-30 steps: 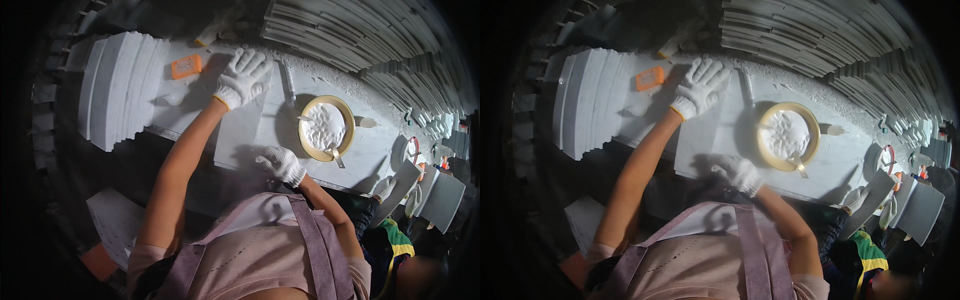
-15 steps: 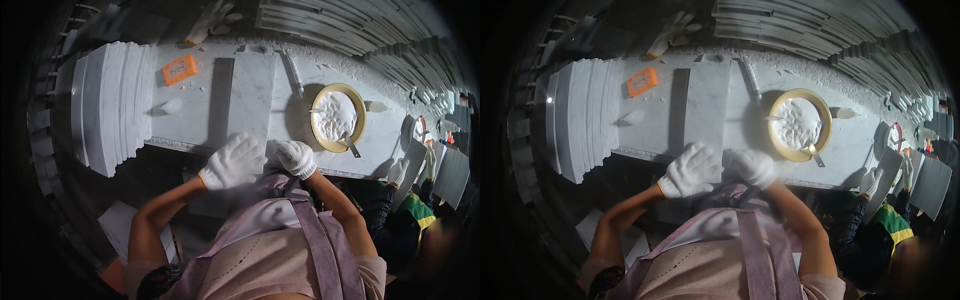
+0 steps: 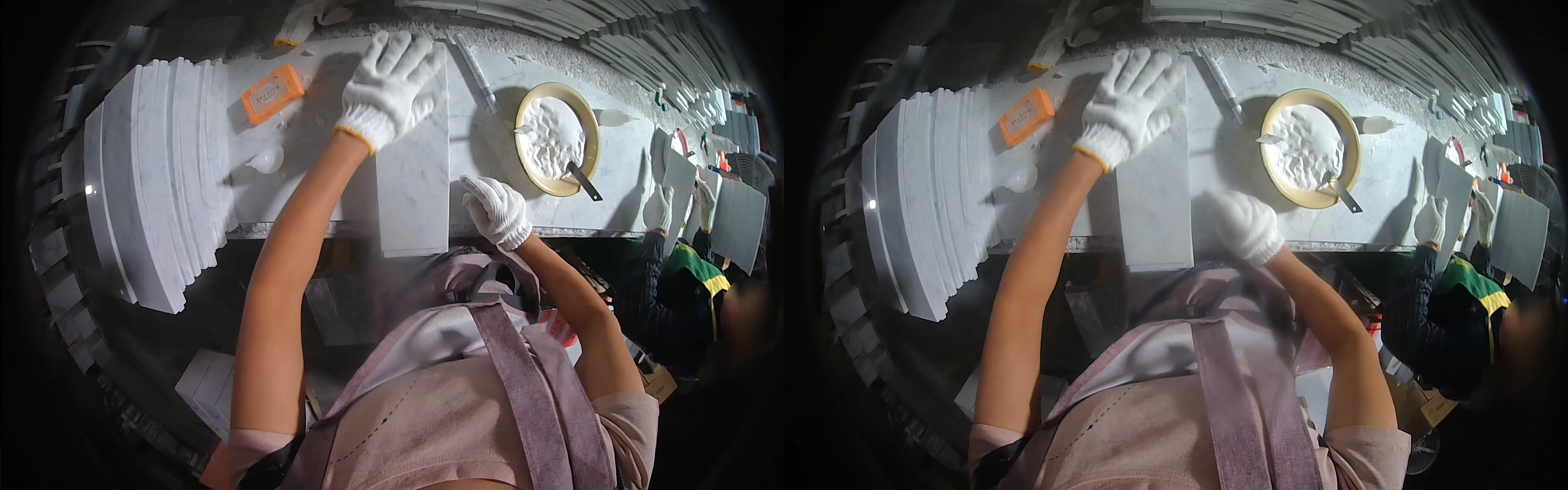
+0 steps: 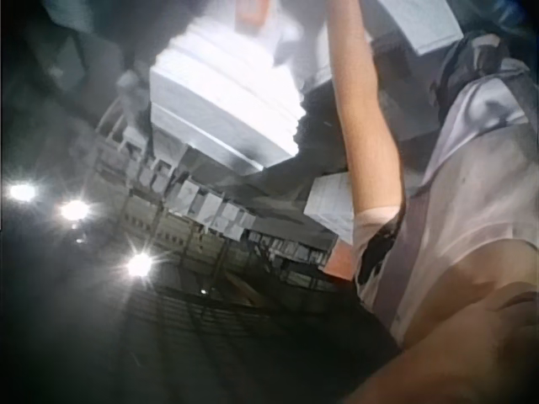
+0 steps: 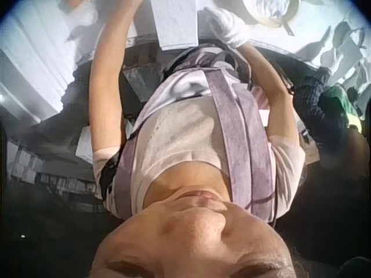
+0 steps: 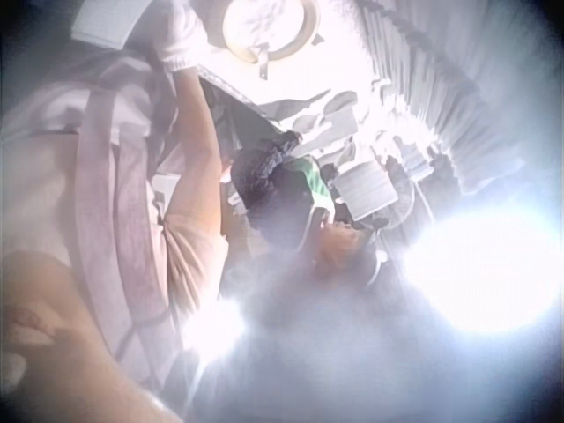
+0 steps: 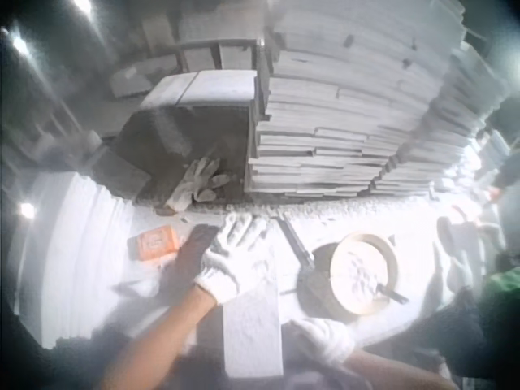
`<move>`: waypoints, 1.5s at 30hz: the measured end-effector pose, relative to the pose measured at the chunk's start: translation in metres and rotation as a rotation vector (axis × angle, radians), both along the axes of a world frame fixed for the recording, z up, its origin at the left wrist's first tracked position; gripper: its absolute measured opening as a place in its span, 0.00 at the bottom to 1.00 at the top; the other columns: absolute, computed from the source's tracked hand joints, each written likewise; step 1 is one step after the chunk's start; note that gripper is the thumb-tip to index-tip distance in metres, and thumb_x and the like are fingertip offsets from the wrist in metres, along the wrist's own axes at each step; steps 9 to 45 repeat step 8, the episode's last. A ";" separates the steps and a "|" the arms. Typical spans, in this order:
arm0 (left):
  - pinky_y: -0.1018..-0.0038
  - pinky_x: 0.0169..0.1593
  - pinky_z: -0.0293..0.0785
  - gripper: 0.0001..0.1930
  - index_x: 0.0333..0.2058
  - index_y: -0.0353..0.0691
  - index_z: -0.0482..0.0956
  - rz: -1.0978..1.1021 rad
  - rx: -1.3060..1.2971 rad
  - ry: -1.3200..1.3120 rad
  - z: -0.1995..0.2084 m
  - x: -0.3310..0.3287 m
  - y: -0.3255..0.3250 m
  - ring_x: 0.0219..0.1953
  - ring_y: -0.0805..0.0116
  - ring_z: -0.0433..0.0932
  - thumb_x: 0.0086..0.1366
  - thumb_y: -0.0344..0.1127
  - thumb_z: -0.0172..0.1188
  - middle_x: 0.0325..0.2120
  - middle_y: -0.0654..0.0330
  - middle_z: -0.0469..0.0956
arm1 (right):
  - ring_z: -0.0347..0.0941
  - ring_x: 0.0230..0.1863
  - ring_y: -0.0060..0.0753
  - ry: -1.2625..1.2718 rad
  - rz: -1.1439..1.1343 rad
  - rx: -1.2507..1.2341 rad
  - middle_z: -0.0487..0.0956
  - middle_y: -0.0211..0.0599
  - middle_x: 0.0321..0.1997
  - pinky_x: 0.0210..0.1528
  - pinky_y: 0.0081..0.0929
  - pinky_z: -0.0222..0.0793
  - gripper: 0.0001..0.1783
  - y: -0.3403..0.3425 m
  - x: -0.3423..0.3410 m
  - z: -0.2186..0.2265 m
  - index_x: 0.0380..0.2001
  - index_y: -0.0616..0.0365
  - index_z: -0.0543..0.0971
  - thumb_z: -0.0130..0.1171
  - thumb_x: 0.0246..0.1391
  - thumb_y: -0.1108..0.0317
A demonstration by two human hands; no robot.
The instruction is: The person repeatedly scrapes and smooths the edges of white stone tiles using a metal scraper, then wipes each tile with a cloth. Finished tiles are stacked on the table. A coworker is visible in the background also handling tiles.
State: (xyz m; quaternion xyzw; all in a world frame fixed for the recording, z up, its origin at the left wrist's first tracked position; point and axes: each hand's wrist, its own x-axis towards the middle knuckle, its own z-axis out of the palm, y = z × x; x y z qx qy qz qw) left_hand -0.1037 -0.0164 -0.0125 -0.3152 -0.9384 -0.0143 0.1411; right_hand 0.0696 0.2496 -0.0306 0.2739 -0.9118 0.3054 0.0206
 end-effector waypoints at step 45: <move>0.50 0.80 0.40 0.38 0.75 0.56 0.61 0.050 -0.071 -0.029 -0.003 0.000 0.006 0.77 0.57 0.55 0.74 0.68 0.45 0.75 0.59 0.62 | 0.83 0.40 0.48 -0.059 -0.034 0.033 0.84 0.44 0.44 0.44 0.42 0.80 0.22 -0.005 0.002 0.008 0.60 0.58 0.77 0.61 0.62 0.71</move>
